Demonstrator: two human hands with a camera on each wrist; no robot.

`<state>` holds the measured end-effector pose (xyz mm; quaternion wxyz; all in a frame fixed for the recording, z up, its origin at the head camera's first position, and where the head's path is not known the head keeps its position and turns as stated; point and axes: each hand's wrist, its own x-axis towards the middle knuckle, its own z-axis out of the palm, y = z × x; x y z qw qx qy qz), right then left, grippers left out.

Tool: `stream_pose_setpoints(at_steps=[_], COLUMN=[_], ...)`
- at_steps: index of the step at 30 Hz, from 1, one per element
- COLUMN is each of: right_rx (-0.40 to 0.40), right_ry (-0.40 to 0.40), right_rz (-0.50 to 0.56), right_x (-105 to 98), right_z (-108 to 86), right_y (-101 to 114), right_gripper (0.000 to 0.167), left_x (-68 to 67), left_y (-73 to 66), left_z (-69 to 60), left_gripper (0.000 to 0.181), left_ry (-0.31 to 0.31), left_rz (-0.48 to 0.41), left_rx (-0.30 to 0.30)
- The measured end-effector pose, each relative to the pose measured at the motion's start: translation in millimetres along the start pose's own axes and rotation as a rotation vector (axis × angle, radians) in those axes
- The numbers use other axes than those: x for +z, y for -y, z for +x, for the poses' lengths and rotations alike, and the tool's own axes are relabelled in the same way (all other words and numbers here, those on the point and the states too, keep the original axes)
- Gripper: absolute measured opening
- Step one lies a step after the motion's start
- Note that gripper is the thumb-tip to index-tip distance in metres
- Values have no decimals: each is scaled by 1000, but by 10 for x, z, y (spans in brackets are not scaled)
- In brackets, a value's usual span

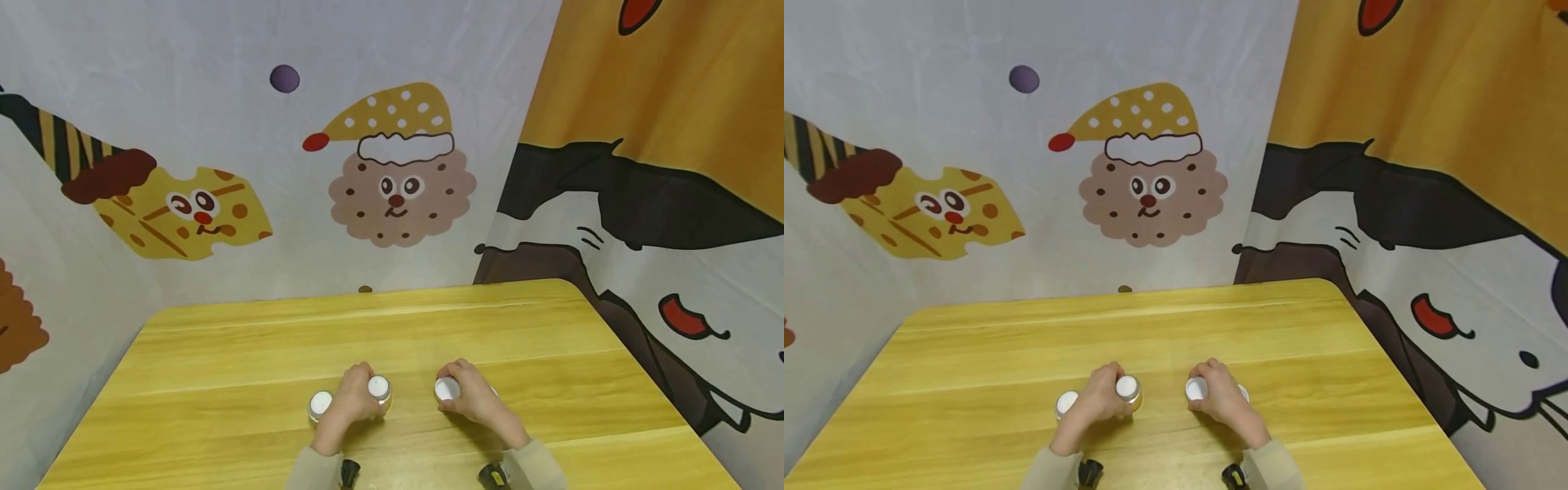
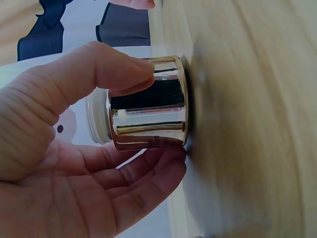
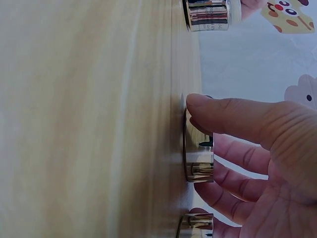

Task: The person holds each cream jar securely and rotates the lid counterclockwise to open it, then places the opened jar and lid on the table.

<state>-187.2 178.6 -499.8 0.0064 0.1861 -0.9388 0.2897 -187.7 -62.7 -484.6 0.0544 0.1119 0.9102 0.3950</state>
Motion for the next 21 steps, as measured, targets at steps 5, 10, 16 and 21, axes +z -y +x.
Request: stream_pose_setpoints(at_steps=[5, 10, 16, 21], right_rx=[-15, -6, -17, -37], right_ry=[-3, 1, 13, -90], right_rz=[-25, -31, -42, -5], right_x=[5, 0, -8, -23], right_z=[4, 3, -21, -16], right_y=[-4, 2, 5, 50], right_gripper=[41, 41, 44, 47], left_x=[-28, -49, -53, -81], left_y=[-28, -47, -71, -130], left_z=[-18, -24, -45, -42], left_gripper=[45, 48, 57, 63], left_ry=[23, 39, 57, -46], left_rz=[-13, -14, -23, -28], left_rx=[0, 2, 18, 106])
